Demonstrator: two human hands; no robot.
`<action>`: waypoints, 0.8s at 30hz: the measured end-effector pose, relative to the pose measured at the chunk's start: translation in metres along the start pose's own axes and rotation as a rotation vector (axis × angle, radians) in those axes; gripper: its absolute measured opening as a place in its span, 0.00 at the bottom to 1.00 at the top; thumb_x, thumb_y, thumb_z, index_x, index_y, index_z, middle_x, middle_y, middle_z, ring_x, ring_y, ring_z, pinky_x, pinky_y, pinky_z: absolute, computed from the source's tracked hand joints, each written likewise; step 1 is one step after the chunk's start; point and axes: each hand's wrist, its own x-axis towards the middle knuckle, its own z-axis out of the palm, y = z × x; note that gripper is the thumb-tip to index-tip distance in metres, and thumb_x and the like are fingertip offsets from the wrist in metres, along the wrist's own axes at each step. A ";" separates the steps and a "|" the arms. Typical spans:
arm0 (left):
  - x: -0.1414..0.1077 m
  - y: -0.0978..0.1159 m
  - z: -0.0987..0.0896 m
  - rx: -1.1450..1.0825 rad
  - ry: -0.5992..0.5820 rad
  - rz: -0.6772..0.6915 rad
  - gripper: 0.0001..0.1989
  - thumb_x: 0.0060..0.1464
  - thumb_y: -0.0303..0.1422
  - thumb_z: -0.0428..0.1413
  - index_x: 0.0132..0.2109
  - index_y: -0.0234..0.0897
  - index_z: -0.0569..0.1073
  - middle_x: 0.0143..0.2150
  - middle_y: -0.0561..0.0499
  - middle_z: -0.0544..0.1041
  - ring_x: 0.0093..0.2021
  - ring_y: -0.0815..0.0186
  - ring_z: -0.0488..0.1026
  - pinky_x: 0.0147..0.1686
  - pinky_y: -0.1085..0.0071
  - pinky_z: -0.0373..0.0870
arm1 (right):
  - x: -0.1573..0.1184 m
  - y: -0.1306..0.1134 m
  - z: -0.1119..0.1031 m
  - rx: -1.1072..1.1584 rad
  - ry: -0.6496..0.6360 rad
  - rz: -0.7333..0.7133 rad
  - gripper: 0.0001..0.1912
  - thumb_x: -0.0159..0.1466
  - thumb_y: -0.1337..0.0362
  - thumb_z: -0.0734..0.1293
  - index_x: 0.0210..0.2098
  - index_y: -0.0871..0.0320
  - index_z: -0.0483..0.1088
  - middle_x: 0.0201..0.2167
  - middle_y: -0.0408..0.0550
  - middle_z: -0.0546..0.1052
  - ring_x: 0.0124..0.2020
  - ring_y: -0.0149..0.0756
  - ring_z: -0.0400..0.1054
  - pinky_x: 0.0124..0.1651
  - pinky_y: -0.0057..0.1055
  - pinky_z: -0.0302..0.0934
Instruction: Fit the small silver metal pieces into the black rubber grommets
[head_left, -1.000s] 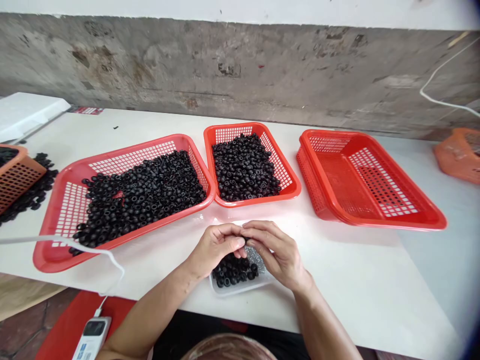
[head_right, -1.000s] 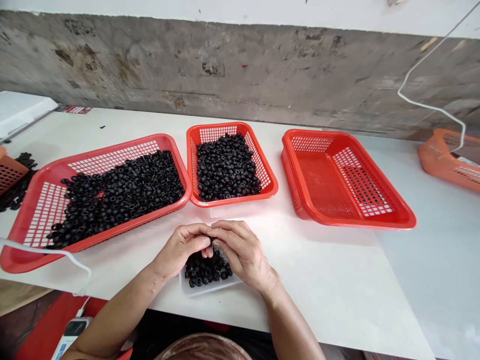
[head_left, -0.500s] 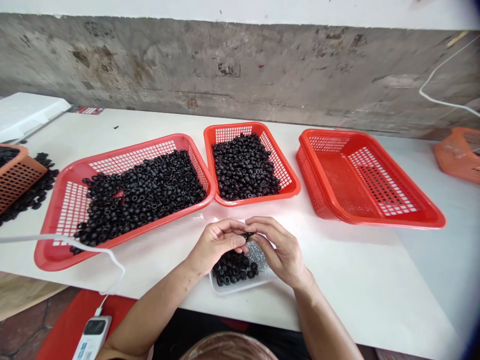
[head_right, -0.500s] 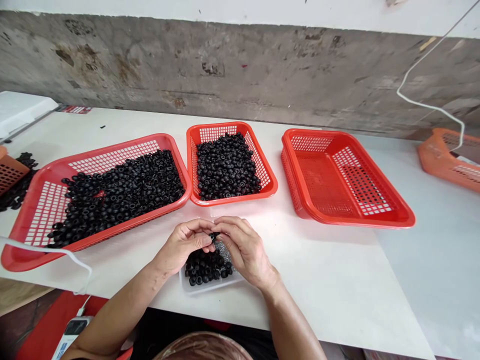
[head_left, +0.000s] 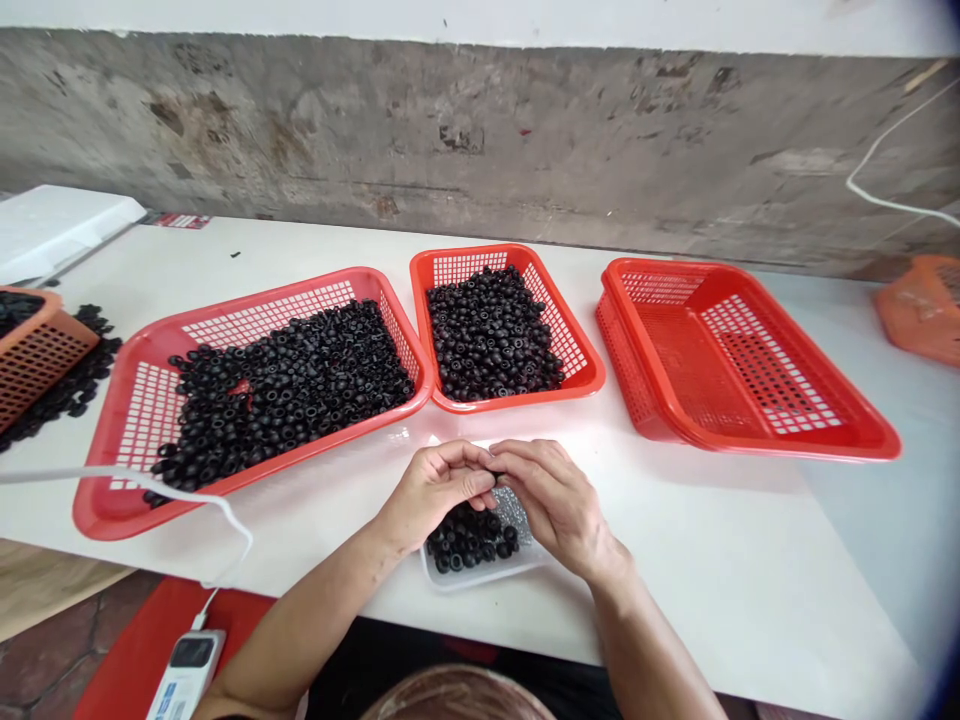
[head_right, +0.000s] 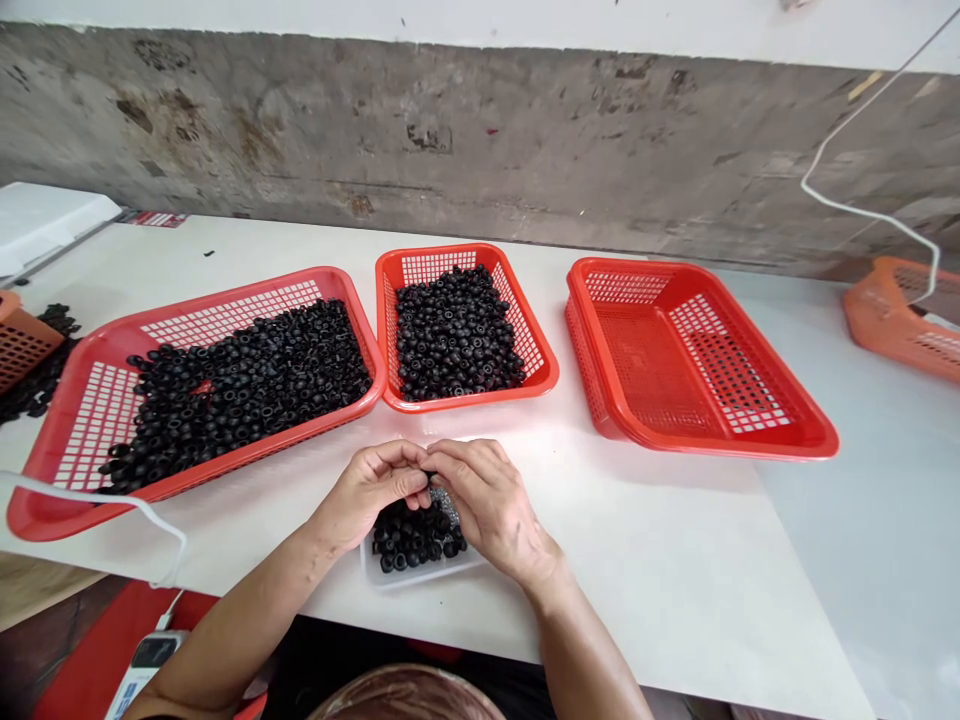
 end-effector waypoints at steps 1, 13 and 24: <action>0.000 0.000 0.000 0.002 -0.001 -0.001 0.17 0.48 0.41 0.70 0.38 0.32 0.78 0.28 0.51 0.77 0.27 0.70 0.74 0.31 0.73 0.70 | -0.001 0.001 0.000 -0.010 -0.009 -0.015 0.18 0.71 0.74 0.61 0.58 0.53 0.69 0.49 0.52 0.79 0.47 0.38 0.76 0.49 0.38 0.70; 0.000 -0.002 0.000 0.034 -0.018 -0.008 0.17 0.52 0.43 0.67 0.39 0.33 0.77 0.25 0.52 0.77 0.26 0.70 0.71 0.31 0.73 0.67 | 0.003 -0.002 -0.004 0.029 -0.004 -0.019 0.18 0.71 0.74 0.62 0.58 0.54 0.70 0.48 0.51 0.79 0.46 0.38 0.75 0.48 0.37 0.68; -0.004 -0.003 0.005 -0.002 -0.069 0.079 0.13 0.54 0.39 0.65 0.37 0.32 0.78 0.35 0.50 0.75 0.38 0.66 0.69 0.44 0.70 0.67 | 0.003 0.000 0.005 -0.288 0.002 -0.150 0.15 0.74 0.63 0.63 0.58 0.61 0.68 0.47 0.55 0.81 0.45 0.40 0.77 0.50 0.41 0.61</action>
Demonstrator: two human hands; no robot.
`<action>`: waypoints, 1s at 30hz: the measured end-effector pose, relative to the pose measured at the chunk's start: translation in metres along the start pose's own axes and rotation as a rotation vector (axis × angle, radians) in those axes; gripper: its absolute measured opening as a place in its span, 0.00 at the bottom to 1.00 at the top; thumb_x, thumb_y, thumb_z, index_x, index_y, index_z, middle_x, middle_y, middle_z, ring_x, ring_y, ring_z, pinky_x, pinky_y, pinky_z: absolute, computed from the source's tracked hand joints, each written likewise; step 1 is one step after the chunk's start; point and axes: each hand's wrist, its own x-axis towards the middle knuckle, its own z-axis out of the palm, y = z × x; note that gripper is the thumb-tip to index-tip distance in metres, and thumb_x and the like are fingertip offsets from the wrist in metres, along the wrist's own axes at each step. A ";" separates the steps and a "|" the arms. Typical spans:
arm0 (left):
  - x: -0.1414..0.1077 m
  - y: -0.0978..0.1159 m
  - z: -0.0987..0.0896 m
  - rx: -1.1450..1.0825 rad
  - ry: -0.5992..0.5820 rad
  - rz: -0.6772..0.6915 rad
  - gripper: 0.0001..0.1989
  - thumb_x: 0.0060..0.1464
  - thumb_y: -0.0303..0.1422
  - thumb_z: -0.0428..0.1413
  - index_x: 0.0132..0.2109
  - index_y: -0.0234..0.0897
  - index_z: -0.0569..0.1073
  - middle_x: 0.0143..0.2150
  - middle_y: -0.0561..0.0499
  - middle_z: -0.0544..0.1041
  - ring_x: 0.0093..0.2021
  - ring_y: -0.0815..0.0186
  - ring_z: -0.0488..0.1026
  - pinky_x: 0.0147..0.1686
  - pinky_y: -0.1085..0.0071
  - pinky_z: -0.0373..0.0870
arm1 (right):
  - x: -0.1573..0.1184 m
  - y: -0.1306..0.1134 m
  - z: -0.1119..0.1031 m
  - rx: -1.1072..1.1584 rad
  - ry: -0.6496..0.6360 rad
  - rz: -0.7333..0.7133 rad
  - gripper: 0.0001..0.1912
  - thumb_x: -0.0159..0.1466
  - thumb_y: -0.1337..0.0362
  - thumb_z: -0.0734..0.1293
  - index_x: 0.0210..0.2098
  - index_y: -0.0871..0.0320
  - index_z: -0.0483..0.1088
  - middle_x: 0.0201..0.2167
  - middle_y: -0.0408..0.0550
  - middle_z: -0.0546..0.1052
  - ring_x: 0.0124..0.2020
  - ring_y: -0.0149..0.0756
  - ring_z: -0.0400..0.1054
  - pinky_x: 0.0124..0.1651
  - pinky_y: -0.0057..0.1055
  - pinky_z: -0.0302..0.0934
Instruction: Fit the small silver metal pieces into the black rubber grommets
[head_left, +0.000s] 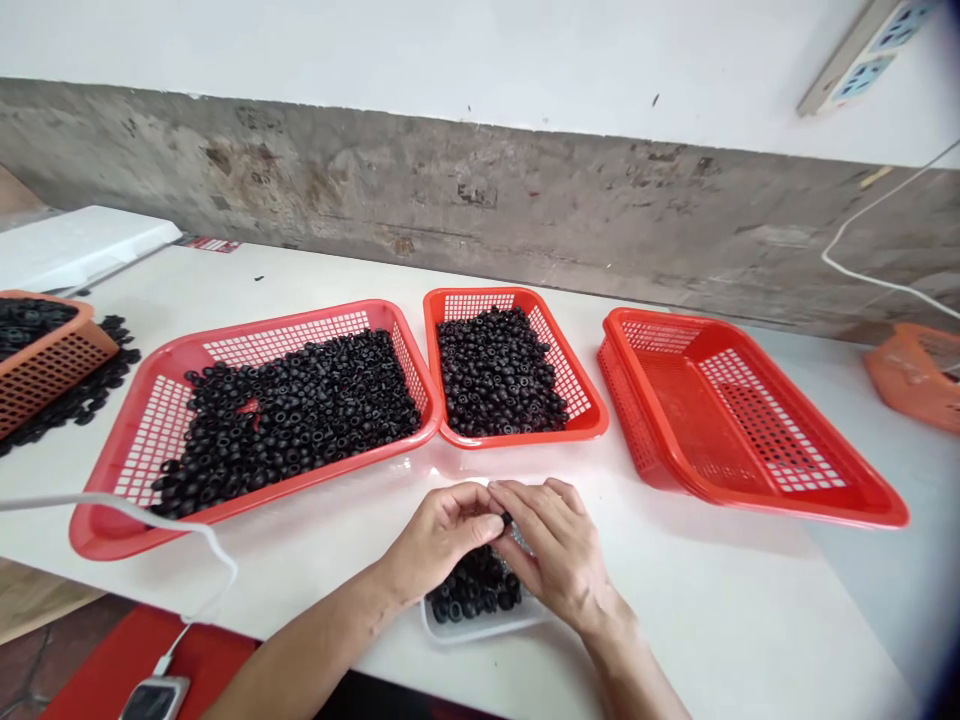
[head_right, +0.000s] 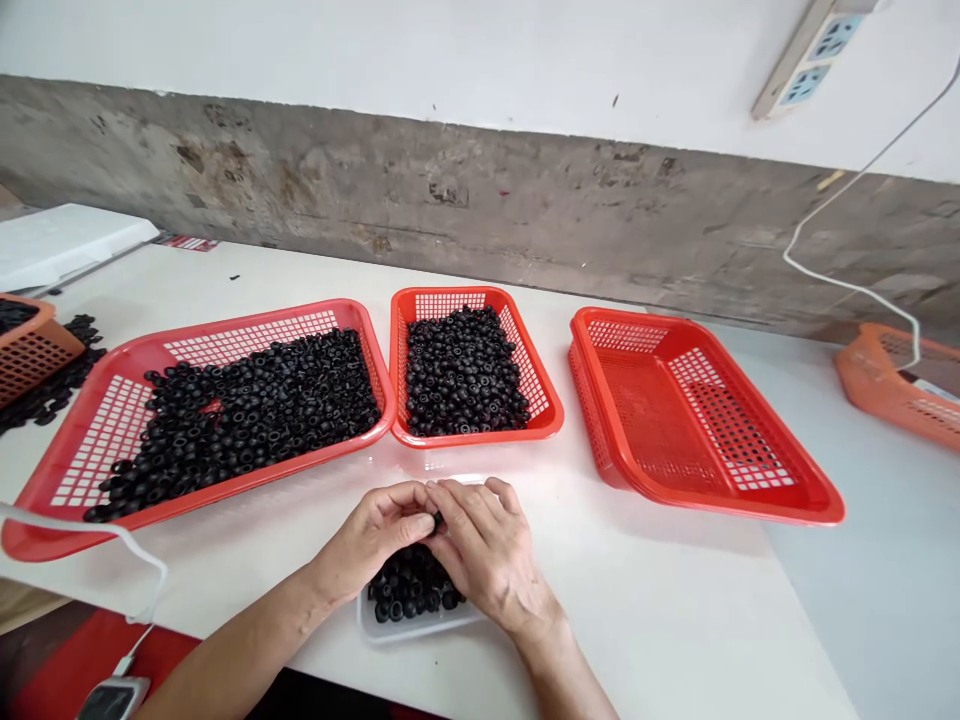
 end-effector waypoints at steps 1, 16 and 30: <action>0.000 -0.001 0.000 -0.002 -0.012 0.002 0.13 0.54 0.39 0.65 0.38 0.32 0.78 0.35 0.49 0.75 0.39 0.66 0.69 0.46 0.69 0.67 | -0.001 -0.001 0.000 -0.029 0.006 -0.003 0.15 0.74 0.64 0.62 0.57 0.61 0.69 0.47 0.55 0.82 0.45 0.39 0.77 0.51 0.40 0.60; 0.002 -0.007 -0.004 0.121 -0.024 0.004 0.10 0.56 0.36 0.61 0.38 0.32 0.78 0.35 0.48 0.76 0.38 0.64 0.71 0.46 0.66 0.66 | 0.002 -0.006 -0.001 -0.129 0.020 -0.048 0.13 0.73 0.66 0.63 0.54 0.65 0.70 0.43 0.56 0.82 0.40 0.39 0.77 0.49 0.40 0.60; 0.001 -0.003 -0.003 0.134 -0.053 -0.023 0.15 0.56 0.42 0.64 0.36 0.32 0.80 0.33 0.49 0.76 0.38 0.65 0.71 0.44 0.69 0.67 | 0.002 -0.005 -0.004 -0.139 0.059 -0.060 0.11 0.73 0.66 0.62 0.51 0.64 0.71 0.40 0.54 0.83 0.37 0.37 0.77 0.49 0.40 0.60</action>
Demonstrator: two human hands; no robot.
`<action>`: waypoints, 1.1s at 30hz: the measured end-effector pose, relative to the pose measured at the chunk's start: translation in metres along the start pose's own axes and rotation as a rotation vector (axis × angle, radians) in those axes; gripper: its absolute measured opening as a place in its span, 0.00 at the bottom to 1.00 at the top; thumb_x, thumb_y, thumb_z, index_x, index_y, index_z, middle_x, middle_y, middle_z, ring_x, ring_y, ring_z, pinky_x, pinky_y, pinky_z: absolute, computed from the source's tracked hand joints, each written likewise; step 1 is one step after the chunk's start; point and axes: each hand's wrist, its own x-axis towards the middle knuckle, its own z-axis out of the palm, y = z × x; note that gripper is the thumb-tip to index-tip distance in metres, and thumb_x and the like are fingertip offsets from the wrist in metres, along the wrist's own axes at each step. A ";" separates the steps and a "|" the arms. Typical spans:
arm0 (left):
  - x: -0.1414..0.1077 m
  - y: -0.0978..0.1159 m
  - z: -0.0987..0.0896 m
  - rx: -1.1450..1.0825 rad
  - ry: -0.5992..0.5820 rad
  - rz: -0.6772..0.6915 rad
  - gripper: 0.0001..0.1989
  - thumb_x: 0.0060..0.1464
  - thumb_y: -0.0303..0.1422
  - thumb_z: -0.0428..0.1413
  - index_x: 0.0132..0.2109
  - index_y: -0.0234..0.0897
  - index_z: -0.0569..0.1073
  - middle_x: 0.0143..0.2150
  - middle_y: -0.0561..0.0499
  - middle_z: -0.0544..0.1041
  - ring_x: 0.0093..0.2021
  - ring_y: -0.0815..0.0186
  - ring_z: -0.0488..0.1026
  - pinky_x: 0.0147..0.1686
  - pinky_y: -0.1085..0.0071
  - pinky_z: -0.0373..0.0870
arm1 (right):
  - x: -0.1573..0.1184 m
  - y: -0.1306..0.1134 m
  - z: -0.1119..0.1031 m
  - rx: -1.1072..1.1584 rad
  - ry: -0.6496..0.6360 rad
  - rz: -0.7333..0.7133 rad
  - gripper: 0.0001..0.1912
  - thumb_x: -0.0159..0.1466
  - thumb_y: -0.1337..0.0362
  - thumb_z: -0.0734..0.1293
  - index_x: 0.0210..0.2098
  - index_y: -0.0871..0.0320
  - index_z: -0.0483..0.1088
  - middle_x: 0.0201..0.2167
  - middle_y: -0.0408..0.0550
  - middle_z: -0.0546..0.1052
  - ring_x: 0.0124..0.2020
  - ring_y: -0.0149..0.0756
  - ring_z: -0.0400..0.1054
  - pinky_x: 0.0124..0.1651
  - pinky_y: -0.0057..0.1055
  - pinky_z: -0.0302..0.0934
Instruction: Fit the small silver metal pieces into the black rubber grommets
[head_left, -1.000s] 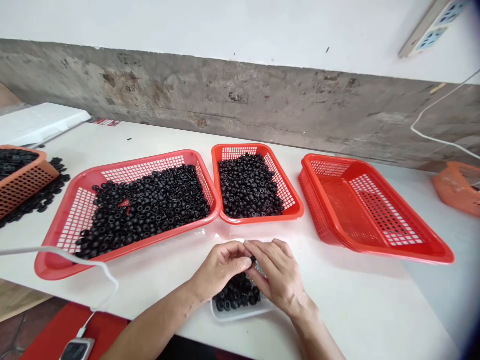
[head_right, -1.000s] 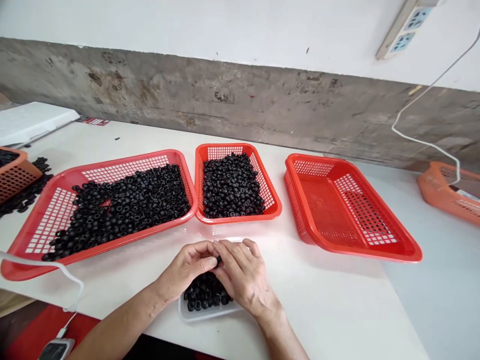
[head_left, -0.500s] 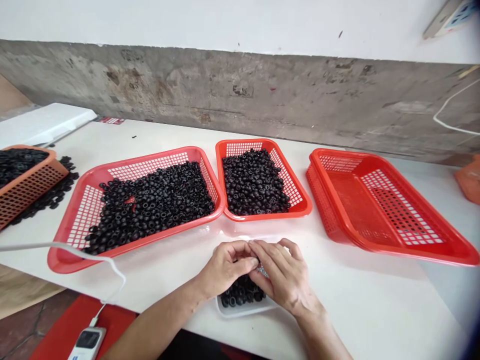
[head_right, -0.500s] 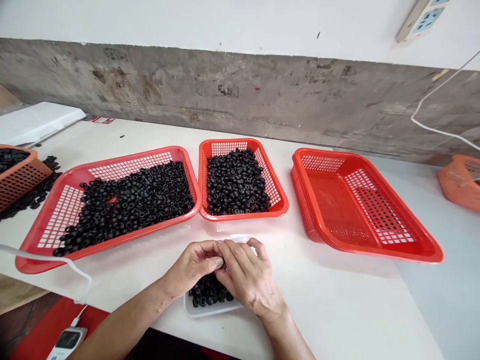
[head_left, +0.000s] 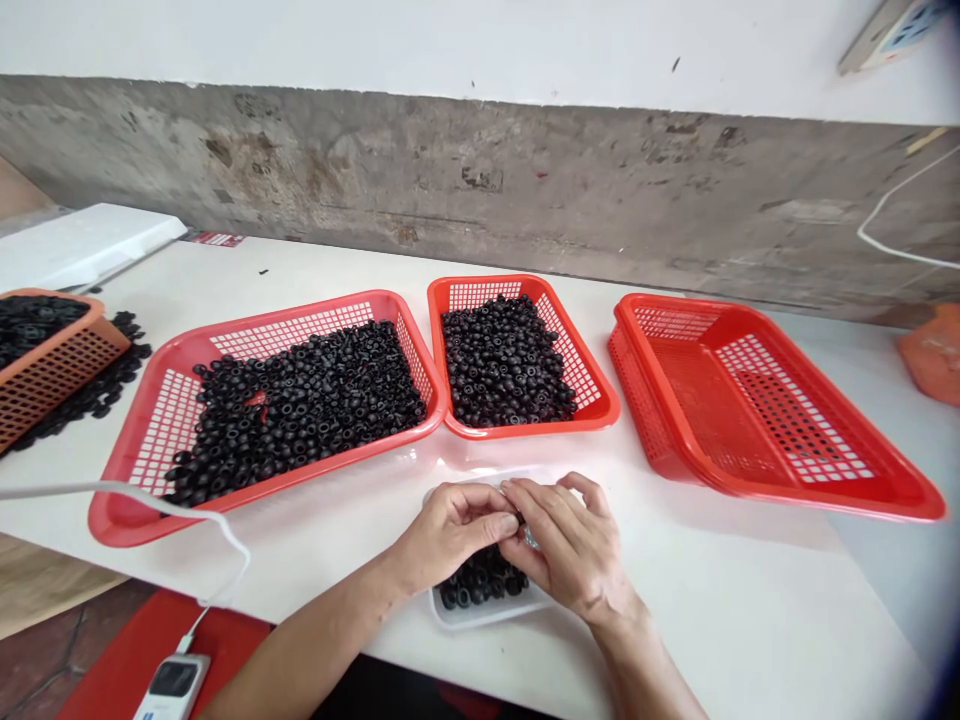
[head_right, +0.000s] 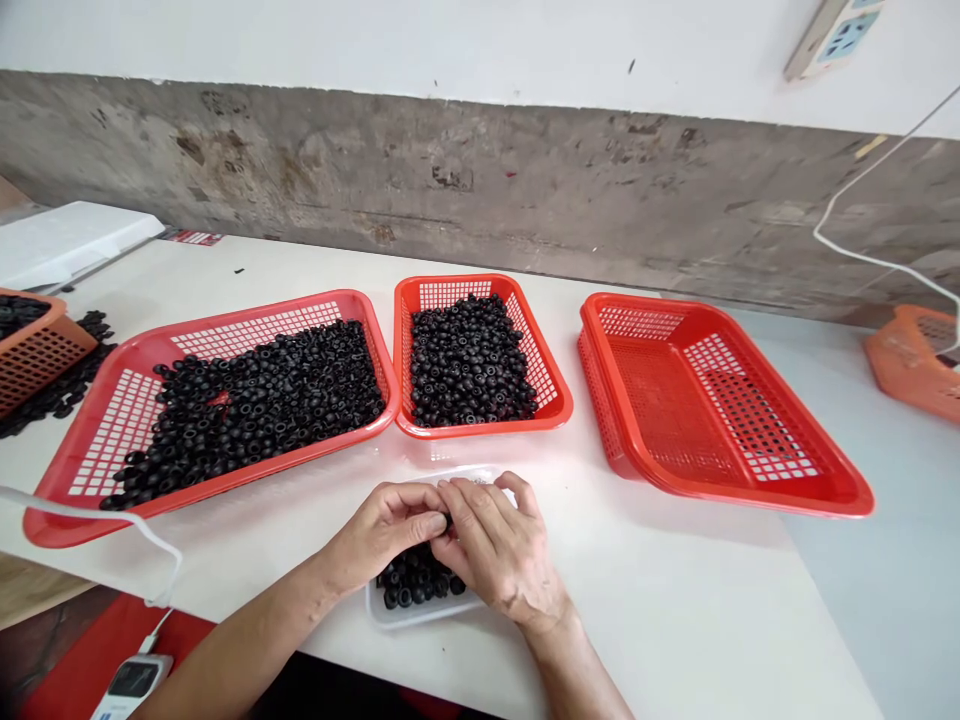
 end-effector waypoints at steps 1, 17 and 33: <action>0.000 0.000 -0.001 0.003 -0.008 -0.001 0.15 0.56 0.42 0.64 0.35 0.32 0.79 0.32 0.49 0.76 0.37 0.65 0.70 0.44 0.69 0.67 | -0.001 0.000 0.001 0.008 -0.006 -0.006 0.11 0.73 0.67 0.62 0.51 0.64 0.70 0.40 0.55 0.83 0.37 0.37 0.77 0.49 0.40 0.61; 0.000 0.004 0.002 -0.066 -0.053 -0.002 0.15 0.54 0.42 0.65 0.33 0.31 0.78 0.30 0.50 0.74 0.36 0.65 0.69 0.45 0.68 0.67 | -0.009 0.005 0.005 0.113 0.026 -0.097 0.17 0.74 0.66 0.61 0.60 0.68 0.65 0.40 0.57 0.83 0.44 0.40 0.79 0.52 0.42 0.68; -0.001 0.003 0.000 -0.083 -0.024 -0.009 0.10 0.53 0.36 0.63 0.36 0.31 0.80 0.32 0.49 0.75 0.36 0.65 0.69 0.42 0.69 0.66 | -0.009 0.007 0.003 0.263 -0.027 -0.015 0.24 0.71 0.59 0.67 0.62 0.65 0.65 0.46 0.59 0.82 0.47 0.42 0.78 0.52 0.43 0.63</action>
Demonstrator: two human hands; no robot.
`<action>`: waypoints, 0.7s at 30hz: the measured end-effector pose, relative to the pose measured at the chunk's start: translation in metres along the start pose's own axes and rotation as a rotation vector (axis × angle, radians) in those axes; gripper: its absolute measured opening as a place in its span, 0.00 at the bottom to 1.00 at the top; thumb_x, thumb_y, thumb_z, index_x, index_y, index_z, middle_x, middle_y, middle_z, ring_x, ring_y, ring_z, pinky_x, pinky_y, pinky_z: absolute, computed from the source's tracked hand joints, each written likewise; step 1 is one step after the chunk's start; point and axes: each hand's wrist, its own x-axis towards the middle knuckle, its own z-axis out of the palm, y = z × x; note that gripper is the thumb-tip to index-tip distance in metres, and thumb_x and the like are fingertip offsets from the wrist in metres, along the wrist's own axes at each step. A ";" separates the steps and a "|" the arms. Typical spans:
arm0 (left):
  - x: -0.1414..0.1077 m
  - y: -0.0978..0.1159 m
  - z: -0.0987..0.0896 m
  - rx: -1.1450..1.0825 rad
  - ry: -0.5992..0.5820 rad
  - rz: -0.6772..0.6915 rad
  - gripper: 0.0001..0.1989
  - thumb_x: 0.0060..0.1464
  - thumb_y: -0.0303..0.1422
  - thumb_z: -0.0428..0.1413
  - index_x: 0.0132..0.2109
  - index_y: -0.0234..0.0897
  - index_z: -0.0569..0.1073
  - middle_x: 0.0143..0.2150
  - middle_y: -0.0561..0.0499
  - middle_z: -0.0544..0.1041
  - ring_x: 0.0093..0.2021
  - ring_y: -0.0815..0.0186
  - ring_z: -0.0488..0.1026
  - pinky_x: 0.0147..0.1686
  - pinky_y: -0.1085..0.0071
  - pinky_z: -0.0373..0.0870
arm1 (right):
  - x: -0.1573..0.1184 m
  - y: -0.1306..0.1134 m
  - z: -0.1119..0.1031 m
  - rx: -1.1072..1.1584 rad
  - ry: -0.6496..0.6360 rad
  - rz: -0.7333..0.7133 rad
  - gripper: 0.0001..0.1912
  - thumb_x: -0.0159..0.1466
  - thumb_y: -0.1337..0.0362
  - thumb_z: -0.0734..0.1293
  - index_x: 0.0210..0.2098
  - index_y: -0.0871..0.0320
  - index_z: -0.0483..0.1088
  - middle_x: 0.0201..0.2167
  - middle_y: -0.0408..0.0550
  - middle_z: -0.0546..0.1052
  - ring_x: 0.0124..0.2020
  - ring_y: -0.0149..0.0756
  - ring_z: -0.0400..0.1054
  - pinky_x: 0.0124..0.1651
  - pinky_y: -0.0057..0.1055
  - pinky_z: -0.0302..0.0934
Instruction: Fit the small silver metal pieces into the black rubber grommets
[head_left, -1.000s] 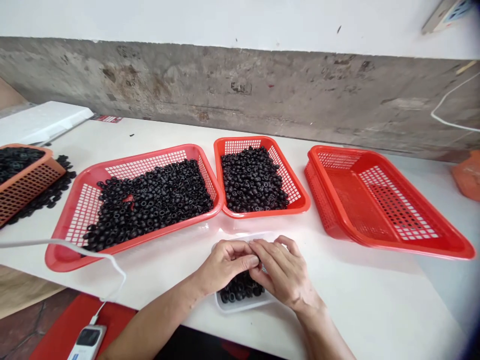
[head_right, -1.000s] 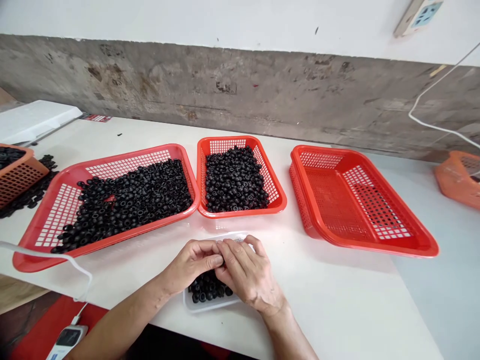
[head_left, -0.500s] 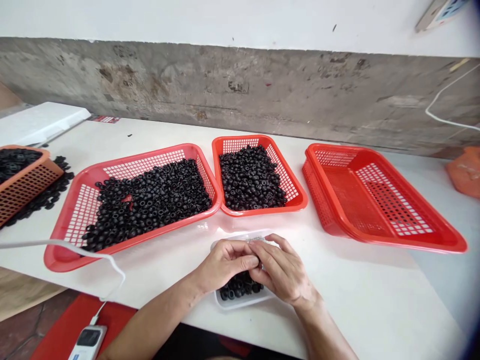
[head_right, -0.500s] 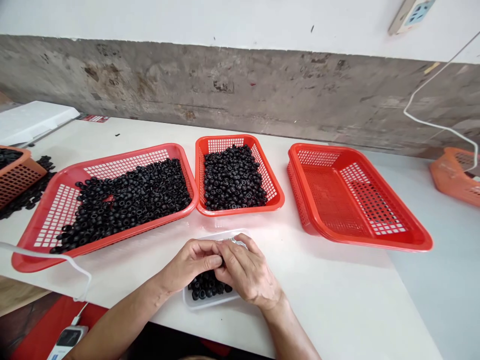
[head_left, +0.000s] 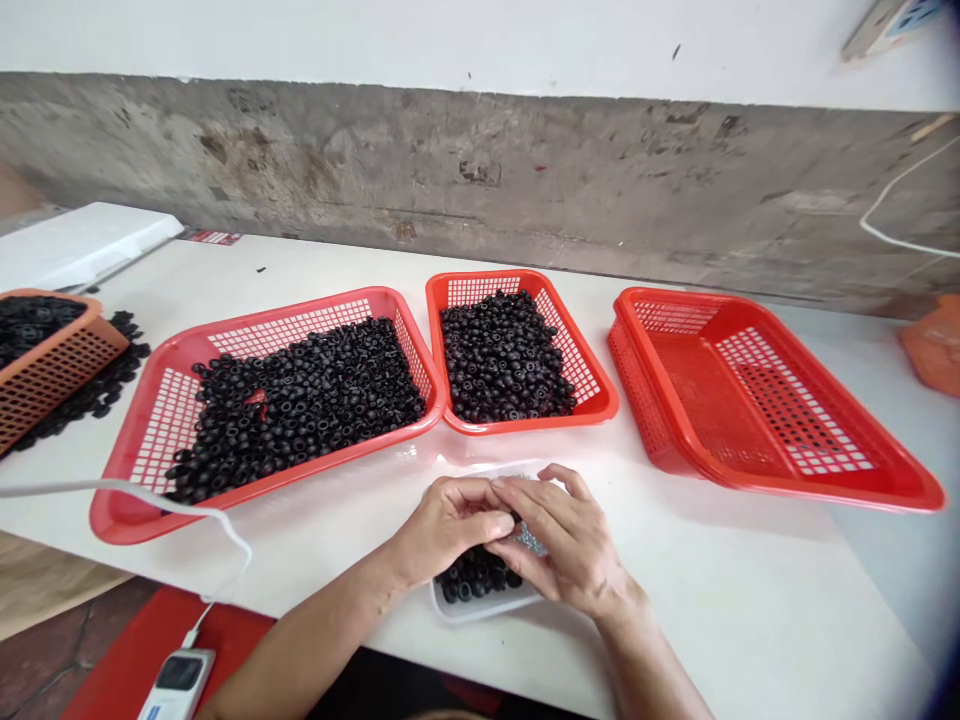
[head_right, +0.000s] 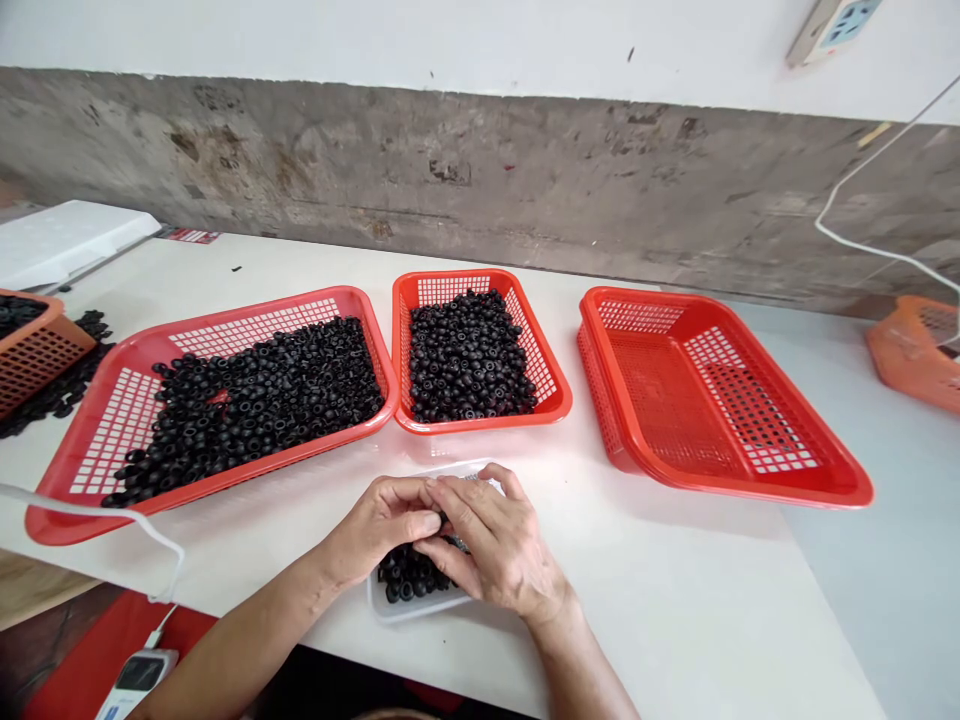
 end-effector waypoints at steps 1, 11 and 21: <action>0.000 0.000 0.000 -0.009 0.004 0.005 0.10 0.53 0.36 0.63 0.37 0.31 0.81 0.32 0.49 0.76 0.36 0.66 0.69 0.42 0.69 0.66 | 0.000 0.000 -0.001 0.027 0.003 0.004 0.24 0.71 0.59 0.67 0.63 0.65 0.64 0.47 0.59 0.81 0.47 0.43 0.78 0.51 0.43 0.63; 0.000 -0.001 -0.001 -0.017 0.047 -0.034 0.13 0.50 0.39 0.67 0.36 0.32 0.82 0.31 0.50 0.77 0.33 0.67 0.70 0.40 0.70 0.66 | 0.007 -0.003 -0.006 0.252 0.058 0.165 0.14 0.70 0.71 0.63 0.52 0.56 0.74 0.46 0.53 0.81 0.44 0.40 0.78 0.49 0.41 0.68; 0.001 -0.001 0.000 -0.028 0.081 -0.029 0.17 0.48 0.43 0.69 0.36 0.32 0.82 0.28 0.51 0.75 0.29 0.68 0.70 0.36 0.70 0.68 | 0.007 -0.004 -0.007 0.372 0.029 0.333 0.11 0.72 0.68 0.62 0.48 0.55 0.76 0.46 0.53 0.80 0.46 0.40 0.76 0.47 0.37 0.73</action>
